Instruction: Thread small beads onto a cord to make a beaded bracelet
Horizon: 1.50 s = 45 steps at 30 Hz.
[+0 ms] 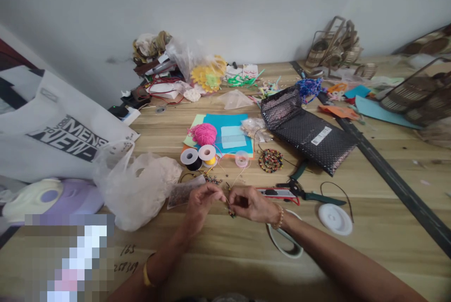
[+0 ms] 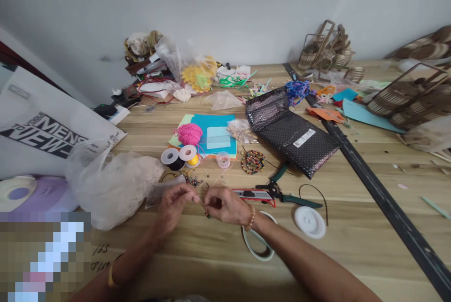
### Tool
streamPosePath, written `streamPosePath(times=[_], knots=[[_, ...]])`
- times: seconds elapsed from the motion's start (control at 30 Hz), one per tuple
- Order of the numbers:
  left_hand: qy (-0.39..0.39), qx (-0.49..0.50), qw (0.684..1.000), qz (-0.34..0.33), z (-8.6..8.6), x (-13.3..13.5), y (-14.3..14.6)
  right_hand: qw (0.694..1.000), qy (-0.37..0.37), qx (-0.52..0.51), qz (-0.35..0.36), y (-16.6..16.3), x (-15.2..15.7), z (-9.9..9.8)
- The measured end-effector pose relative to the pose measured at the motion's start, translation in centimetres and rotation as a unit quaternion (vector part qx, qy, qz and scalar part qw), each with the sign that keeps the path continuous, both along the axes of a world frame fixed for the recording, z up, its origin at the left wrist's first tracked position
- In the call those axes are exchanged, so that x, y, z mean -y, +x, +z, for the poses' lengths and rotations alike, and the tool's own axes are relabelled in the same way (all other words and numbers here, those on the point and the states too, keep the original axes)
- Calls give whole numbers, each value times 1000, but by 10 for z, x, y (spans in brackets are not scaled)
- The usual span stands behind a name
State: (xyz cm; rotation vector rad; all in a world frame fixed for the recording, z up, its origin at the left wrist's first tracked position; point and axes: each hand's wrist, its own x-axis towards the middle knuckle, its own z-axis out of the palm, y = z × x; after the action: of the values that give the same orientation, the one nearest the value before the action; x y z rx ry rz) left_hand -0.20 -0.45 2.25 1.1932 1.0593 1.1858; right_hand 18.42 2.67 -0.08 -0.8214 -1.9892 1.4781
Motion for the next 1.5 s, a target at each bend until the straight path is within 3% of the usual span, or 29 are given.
streamPosePath(times=[0.1, 0.17, 0.33, 0.43, 0.97, 1.2, 1.4, 1.5], knots=[[-2, 27, 1000, -12, 2, 0, 0, 1000, 27, 8, 11, 1, 1, 1], [-10, 29, 999, -18, 2, 0, 1, 1000, 7, 0, 16, 1, 1, 5], [-32, -13, 999, -14, 1, -1, 2, 988, -135, -81, 8, 1, 1, 15], [-18, -47, 999, -6, 2, -3, 2, 972, -184, -145, -22, 1, -1, 15], [180, -266, 947, 22, 6, -4, 4, 992, -61, -87, -71, 1, -2, 8], [256, -403, 876, 71, -1, -17, -15, 988, -68, -93, -108, 0, -3, 10], [280, -535, 796, 40, -12, -21, -19, 986, -75, -86, -123, 0, -3, 12], [282, -564, 776, 21, -12, -21, -17, 985, -79, -84, -132, -1, -3, 13]])
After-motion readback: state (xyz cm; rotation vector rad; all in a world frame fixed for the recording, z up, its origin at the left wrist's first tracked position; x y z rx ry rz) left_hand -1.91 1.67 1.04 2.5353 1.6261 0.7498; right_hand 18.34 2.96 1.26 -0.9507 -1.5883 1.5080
